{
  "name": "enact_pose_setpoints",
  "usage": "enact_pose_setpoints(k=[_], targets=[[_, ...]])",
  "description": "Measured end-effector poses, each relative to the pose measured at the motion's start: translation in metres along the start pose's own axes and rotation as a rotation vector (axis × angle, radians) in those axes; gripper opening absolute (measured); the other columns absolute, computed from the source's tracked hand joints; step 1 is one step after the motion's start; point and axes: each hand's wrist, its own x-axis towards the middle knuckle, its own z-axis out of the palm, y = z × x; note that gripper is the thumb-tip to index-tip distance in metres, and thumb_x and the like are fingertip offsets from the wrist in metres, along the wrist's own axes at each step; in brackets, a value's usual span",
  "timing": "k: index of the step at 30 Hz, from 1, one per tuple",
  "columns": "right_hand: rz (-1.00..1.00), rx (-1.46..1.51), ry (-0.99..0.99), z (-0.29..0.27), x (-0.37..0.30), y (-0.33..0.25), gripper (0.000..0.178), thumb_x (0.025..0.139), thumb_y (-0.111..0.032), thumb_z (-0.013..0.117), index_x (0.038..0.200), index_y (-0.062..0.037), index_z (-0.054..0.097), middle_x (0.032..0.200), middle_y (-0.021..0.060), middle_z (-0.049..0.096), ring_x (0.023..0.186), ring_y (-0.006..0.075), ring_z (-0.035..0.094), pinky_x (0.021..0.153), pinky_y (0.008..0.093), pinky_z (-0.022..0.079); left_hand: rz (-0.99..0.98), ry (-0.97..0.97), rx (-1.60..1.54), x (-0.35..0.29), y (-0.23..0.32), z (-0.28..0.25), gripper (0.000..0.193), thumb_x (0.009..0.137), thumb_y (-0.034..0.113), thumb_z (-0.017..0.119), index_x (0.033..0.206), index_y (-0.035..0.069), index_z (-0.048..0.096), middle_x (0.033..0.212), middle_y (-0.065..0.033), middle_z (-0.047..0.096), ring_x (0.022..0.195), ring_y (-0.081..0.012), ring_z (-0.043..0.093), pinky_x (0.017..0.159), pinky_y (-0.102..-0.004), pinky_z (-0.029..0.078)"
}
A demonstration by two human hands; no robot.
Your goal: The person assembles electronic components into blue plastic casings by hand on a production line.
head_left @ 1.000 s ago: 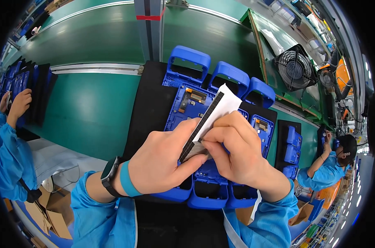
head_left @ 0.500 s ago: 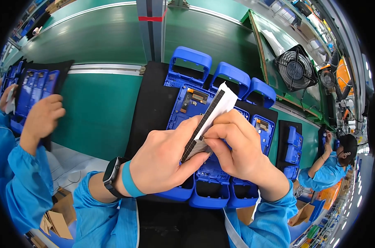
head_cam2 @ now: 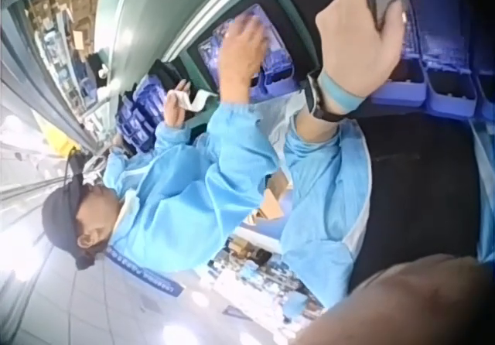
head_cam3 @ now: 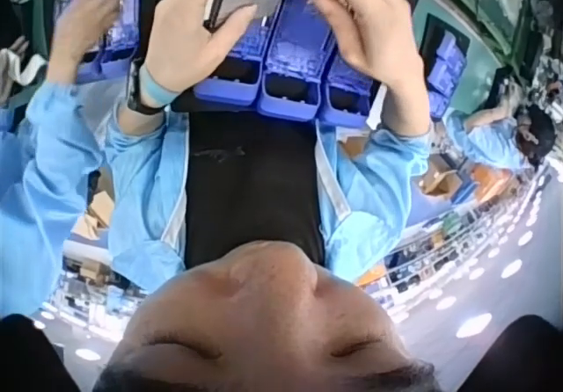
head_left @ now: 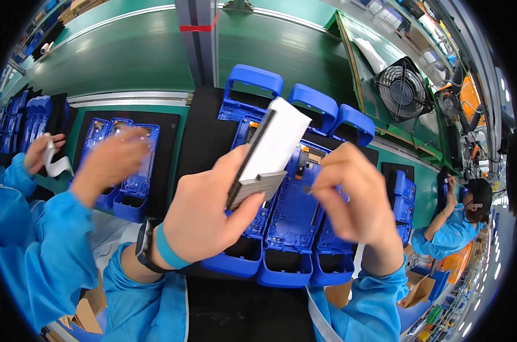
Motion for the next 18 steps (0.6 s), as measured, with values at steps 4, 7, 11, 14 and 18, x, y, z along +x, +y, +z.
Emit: enact_pose_setpoints(k=[4,7,11,14,18], targets=[[0.309,-0.117,-0.138,-0.04,-0.029,0.024,0.009,0.082,0.007,0.059,0.088,0.0004,0.056,0.087,0.0117,0.055,0.073,0.0267,0.055,0.067,0.0326,0.046,-0.073,-0.034,-0.276,-0.009,-0.011,0.001,0.055,0.086,0.007,0.069,0.135,-0.006,0.047,0.107,-0.0227,0.072,0.099,-0.0294,0.073,0.085,-0.0342,0.056],[0.358,-0.164,-0.226,-0.048,-0.047,0.04,0.007,0.084,0.004,0.06,0.088,0.0003,0.056,0.086,0.0125,0.054,0.076,0.0296,0.055,0.069,0.0345,0.046,-0.163,-0.056,-0.45,-0.01,-0.016,0.006,0.05,0.088,0.003,0.067,0.133,-0.008,0.048,0.113,-0.0207,0.07,0.105,-0.0241,0.069,0.089,-0.0329,0.054],[0.381,-0.224,-0.265,-0.056,-0.054,0.041,0.005,0.085,0.002,0.061,0.088,0.0003,0.056,0.086,0.0136,0.054,0.078,0.0327,0.056,0.07,0.0371,0.046,-0.201,-0.07,-0.493,-0.006,-0.017,0.008,0.05,0.088,0.002,0.067,0.133,-0.009,0.047,0.113,-0.02,0.07,0.104,-0.023,0.069,0.089,-0.0325,0.054],[0.404,-0.248,-0.24,-0.061,-0.058,0.041,0.005,0.085,0.0,0.061,0.087,0.0003,0.056,0.086,0.0137,0.054,0.078,0.0336,0.055,0.07,0.0385,0.047,-0.239,-0.078,-0.494,-0.007,-0.015,0.008,0.05,0.088,0.001,0.066,0.133,-0.009,0.047,0.114,-0.0192,0.069,0.104,-0.0218,0.069,0.089,-0.032,0.054],[0.364,-0.286,-0.264,-0.058,-0.061,0.048,0.007,0.085,0.0,0.062,0.087,0.0001,0.056,0.087,0.0138,0.054,0.079,0.0345,0.056,0.07,0.0403,0.047,-0.235,-0.095,-0.503,-0.007,-0.016,0.007,0.047,0.089,0.001,0.066,0.132,-0.008,0.048,0.116,-0.0175,0.068,0.105,-0.0201,0.068,0.089,-0.0303,0.055]])
